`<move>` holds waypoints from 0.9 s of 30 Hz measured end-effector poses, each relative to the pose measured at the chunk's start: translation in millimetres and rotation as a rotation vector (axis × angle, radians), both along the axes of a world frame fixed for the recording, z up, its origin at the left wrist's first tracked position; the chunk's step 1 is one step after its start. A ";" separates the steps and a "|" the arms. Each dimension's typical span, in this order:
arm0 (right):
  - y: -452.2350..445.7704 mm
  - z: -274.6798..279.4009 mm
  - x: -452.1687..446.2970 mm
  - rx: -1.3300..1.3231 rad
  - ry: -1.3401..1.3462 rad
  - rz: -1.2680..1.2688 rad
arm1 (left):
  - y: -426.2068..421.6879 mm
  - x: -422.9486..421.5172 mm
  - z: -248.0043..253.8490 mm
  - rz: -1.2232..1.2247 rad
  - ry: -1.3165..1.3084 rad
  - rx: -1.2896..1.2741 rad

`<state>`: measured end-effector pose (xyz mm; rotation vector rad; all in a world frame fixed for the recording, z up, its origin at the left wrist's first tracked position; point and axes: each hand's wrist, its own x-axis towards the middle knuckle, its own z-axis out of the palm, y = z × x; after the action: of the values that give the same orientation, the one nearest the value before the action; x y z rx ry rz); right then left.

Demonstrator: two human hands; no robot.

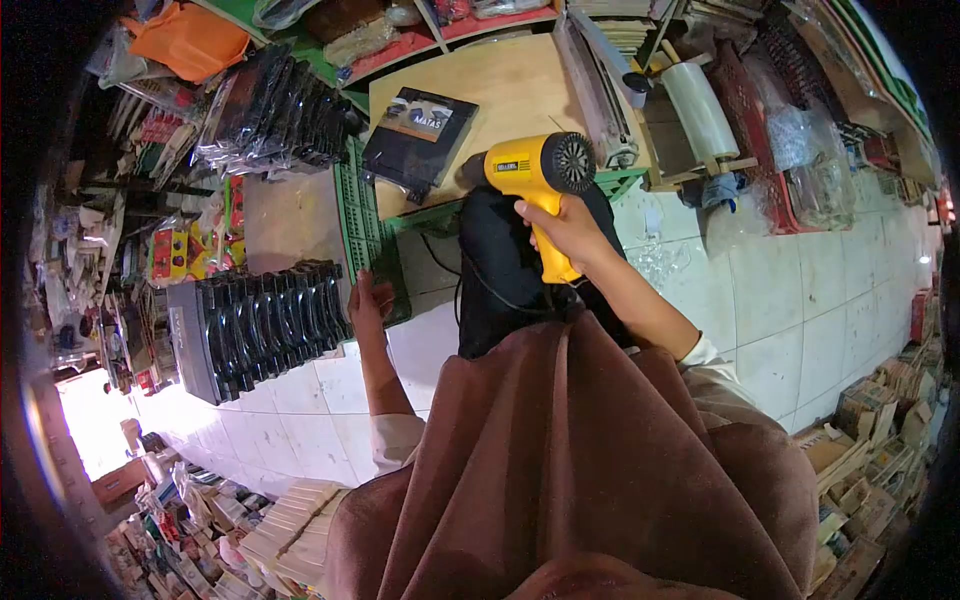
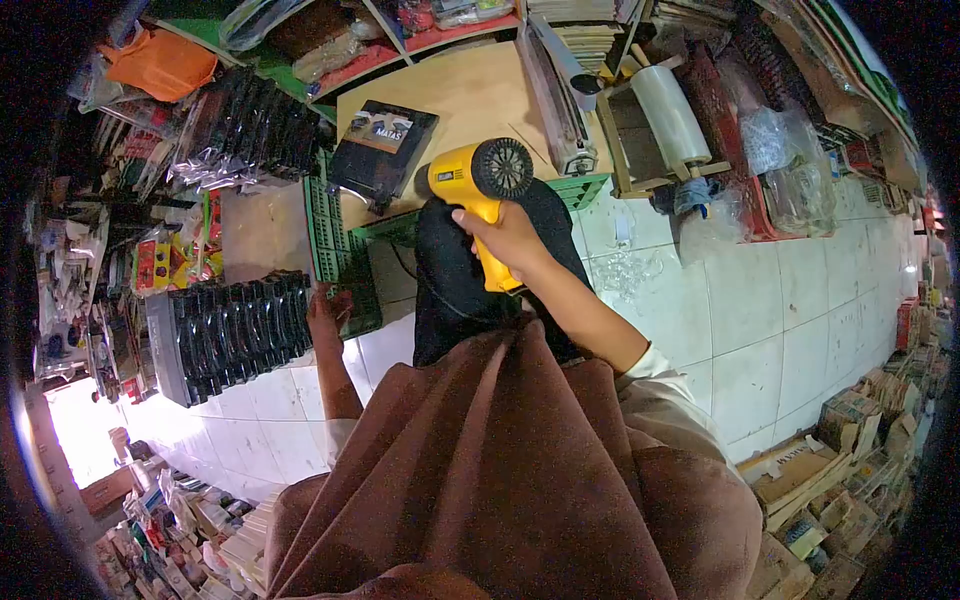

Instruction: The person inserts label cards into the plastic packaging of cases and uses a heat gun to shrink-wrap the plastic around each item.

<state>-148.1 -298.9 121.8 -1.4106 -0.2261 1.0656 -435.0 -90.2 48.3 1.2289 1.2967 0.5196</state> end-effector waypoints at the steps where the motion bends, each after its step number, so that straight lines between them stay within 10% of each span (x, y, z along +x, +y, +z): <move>1: 4.5 -1.8 6.9 0.004 -0.021 -0.021 | -0.1 0.8 1.2 0.006 0.003 -0.007; 17: 81.0 -34.7 105.9 0.175 0.068 -0.340 | 27.5 37.5 22.6 0.049 0.009 0.009; 21: 88.8 15.8 122.1 0.674 0.190 -0.205 | 39.7 48.2 29.7 0.056 0.019 0.028; 27: 142.5 -23.6 169.2 0.371 0.068 -0.289 | 91.8 70.6 64.7 0.117 -0.145 0.173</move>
<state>21.1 -156.4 98.2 -1.0350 -0.1548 0.7835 -364.4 1.6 113.0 1.2366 1.2249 0.8047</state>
